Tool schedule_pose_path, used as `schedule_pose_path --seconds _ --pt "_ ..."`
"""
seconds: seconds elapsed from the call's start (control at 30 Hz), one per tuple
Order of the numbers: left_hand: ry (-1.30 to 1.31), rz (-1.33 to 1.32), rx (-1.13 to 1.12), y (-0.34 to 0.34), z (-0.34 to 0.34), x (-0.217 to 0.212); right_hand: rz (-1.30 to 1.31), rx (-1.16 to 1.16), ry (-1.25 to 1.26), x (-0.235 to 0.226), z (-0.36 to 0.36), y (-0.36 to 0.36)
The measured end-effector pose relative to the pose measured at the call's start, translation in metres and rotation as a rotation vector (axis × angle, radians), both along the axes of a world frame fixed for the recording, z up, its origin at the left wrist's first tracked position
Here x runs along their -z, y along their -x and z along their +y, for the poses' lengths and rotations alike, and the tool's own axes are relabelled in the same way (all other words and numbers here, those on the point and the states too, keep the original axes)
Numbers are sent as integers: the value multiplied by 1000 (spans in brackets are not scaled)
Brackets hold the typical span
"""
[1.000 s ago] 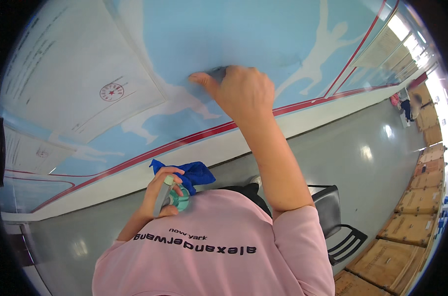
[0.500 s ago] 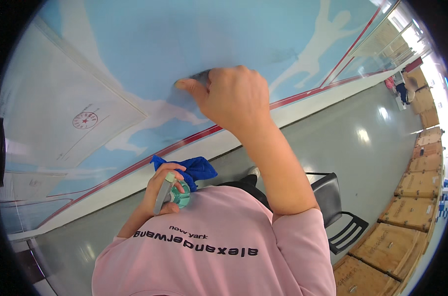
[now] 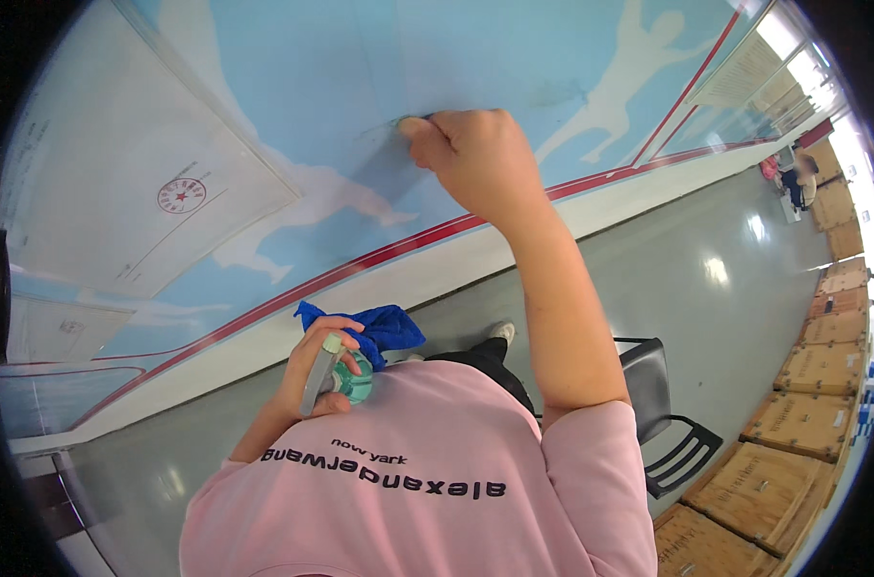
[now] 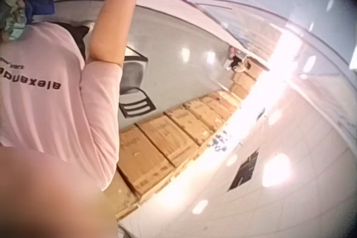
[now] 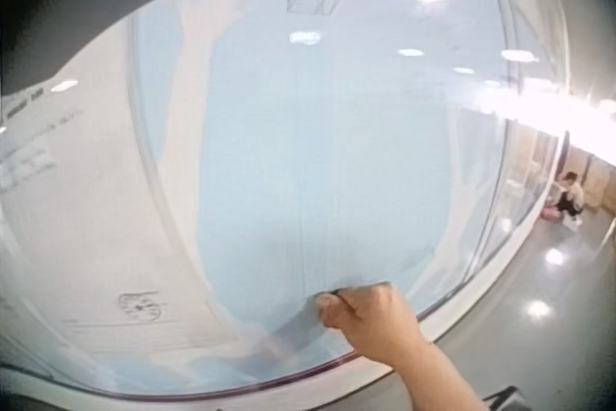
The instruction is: Using a spray bottle and blue cloth to clean a large illustrated wall panel.
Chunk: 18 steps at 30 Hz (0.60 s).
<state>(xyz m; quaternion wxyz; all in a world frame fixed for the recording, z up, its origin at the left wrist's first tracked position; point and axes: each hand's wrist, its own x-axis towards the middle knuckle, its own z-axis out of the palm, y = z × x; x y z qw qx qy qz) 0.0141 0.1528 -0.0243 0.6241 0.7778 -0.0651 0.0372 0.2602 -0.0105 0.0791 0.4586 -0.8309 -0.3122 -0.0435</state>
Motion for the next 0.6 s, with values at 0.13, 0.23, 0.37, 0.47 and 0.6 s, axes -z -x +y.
schedule_pose_path --seconds 0.13,0.23,0.37,0.47,0.6 --pt "-30 -33 -12 -2 -1 6 340 -16 -41 -10 -5 1" --pt "-52 -45 -3 -2 0 6 518 73 -84 -19 2 3" --pt "-39 -61 -11 -8 3 4 510 -12 -199 -9 2 3" --pt "-29 -50 13 -6 4 3 472 -1 -204 -4 5 16" --pt "-55 -59 67 -8 12 3 418 -47 -164 -4 12 26"
